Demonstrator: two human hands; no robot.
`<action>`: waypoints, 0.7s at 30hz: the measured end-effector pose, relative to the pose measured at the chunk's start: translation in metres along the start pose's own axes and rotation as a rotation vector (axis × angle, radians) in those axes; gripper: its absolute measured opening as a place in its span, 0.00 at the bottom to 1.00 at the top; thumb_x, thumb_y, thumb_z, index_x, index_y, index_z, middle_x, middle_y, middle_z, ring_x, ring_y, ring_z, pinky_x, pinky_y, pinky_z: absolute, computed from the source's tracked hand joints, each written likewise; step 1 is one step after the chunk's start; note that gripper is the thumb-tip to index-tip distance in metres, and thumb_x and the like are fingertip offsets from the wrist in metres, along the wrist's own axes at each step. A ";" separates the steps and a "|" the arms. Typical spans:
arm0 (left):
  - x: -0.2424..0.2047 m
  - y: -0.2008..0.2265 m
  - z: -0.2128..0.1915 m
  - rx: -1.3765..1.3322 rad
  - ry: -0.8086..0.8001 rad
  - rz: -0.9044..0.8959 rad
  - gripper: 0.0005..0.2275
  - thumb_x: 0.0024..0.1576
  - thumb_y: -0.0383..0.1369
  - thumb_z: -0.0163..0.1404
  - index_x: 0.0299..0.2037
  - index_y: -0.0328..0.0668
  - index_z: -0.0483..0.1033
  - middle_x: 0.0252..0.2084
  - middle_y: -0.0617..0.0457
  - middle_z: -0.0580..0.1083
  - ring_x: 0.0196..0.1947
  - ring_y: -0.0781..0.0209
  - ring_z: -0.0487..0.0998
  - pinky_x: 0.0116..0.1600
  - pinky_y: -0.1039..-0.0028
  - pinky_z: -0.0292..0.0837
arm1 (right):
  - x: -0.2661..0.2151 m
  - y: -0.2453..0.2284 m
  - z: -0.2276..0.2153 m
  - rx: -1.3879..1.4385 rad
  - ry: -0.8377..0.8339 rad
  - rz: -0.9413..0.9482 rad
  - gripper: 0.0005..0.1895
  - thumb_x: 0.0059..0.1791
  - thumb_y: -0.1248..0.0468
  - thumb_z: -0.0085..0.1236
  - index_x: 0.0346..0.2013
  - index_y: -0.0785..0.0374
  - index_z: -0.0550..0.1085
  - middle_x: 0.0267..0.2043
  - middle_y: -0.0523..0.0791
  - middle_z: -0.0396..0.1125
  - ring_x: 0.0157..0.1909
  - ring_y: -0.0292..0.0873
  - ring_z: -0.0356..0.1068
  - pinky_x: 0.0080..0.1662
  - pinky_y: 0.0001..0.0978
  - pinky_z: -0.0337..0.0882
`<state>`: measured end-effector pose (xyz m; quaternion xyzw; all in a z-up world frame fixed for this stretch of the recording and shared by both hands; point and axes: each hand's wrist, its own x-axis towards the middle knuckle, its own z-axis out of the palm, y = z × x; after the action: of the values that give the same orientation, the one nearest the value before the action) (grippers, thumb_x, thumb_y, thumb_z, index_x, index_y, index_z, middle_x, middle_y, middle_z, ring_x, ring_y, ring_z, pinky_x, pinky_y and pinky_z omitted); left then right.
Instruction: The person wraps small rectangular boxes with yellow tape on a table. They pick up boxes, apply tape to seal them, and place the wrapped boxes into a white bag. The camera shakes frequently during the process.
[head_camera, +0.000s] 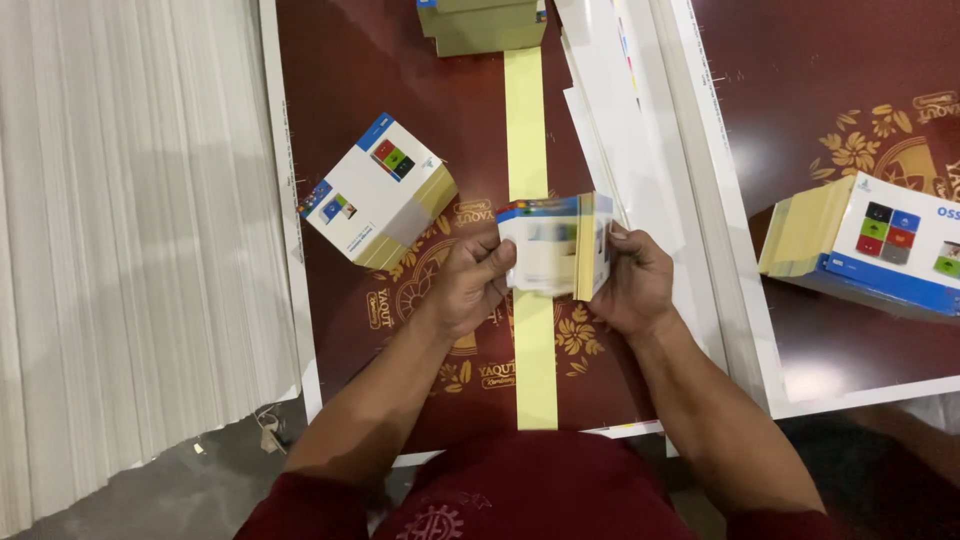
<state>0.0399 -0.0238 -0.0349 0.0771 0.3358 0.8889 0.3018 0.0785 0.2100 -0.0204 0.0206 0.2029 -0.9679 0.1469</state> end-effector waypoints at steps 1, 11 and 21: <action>-0.001 -0.001 0.000 -0.014 -0.034 0.004 0.14 0.68 0.33 0.51 0.58 0.28 0.74 0.52 0.44 0.79 0.51 0.59 0.81 0.59 0.67 0.78 | 0.000 0.001 -0.004 -0.044 -0.006 -0.029 0.23 0.56 0.61 0.40 0.62 0.72 0.69 0.55 0.54 0.71 0.58 0.49 0.73 0.62 0.45 0.74; 0.001 0.006 0.011 -0.037 -0.035 -0.035 0.13 0.66 0.35 0.49 0.54 0.34 0.77 0.50 0.46 0.80 0.51 0.57 0.81 0.61 0.62 0.77 | -0.001 -0.003 -0.023 0.082 -0.151 -0.014 0.13 0.60 0.63 0.42 0.52 0.65 0.73 0.58 0.54 0.71 0.62 0.51 0.73 0.67 0.47 0.73; 0.003 0.000 0.034 0.510 0.307 0.061 0.19 0.64 0.47 0.45 0.54 0.42 0.69 0.47 0.51 0.77 0.53 0.58 0.78 0.60 0.61 0.74 | -0.007 0.006 0.080 -1.535 0.310 -0.421 0.21 0.55 0.70 0.39 0.63 0.71 0.59 0.52 0.54 0.69 0.54 0.45 0.72 0.55 0.39 0.75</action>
<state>0.0491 -0.0033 -0.0086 0.0249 0.5876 0.7857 0.1915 0.0881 0.1746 0.0516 0.0095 0.8282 -0.5522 -0.0951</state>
